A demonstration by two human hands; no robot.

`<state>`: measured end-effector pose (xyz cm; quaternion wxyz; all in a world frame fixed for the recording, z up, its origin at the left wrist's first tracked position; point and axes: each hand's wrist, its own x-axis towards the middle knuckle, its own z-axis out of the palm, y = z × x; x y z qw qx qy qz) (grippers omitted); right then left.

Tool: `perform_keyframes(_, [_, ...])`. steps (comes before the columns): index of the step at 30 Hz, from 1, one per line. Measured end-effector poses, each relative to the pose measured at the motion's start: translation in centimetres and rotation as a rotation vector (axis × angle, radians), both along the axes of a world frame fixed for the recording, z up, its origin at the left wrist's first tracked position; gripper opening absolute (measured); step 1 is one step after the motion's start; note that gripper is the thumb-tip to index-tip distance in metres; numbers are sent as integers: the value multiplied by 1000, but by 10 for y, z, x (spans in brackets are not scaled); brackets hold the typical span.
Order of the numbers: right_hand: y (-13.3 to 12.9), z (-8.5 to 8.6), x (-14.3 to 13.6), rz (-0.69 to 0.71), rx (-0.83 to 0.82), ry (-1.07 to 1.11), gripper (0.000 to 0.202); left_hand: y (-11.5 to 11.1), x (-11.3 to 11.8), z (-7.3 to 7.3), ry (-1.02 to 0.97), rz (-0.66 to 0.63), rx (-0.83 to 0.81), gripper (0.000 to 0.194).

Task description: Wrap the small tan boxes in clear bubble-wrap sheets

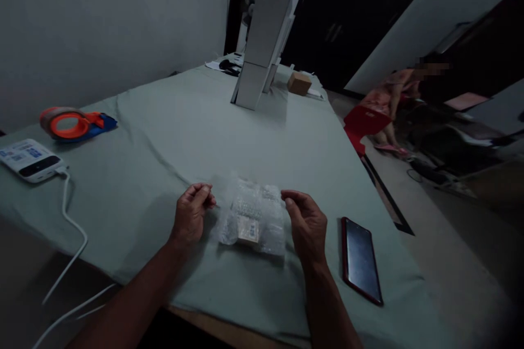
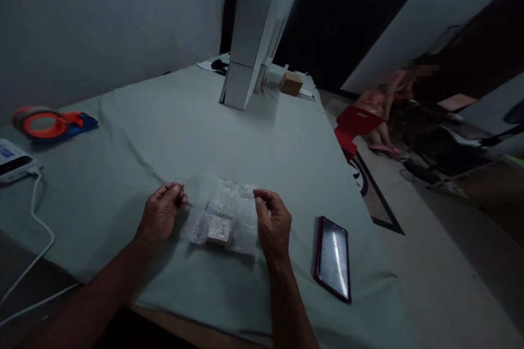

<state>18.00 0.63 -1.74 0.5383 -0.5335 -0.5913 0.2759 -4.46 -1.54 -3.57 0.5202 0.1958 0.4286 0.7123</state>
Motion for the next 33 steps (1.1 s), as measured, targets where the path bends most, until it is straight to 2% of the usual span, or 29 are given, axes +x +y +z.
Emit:
perform_keyframes(6, [-11,20,-7,138,-65,-69,18,-4,-1,5,4,-87,9,26])
perform_keyframes(12, [-17,30,-6,267,-156,-225,18,-14,-3,14,3,-155,41,25])
perform_keyframes(21, [-22,24,-1,280,-164,-290,21,-46,-11,33,79,-258,123,33])
perform_keyframes(27, [-21,21,0,292,-151,-324,24,-59,-14,30,267,-289,75,24])
perform_keyframes(33, [-21,18,-1,380,-141,-386,25,-62,-16,29,399,-265,121,21])
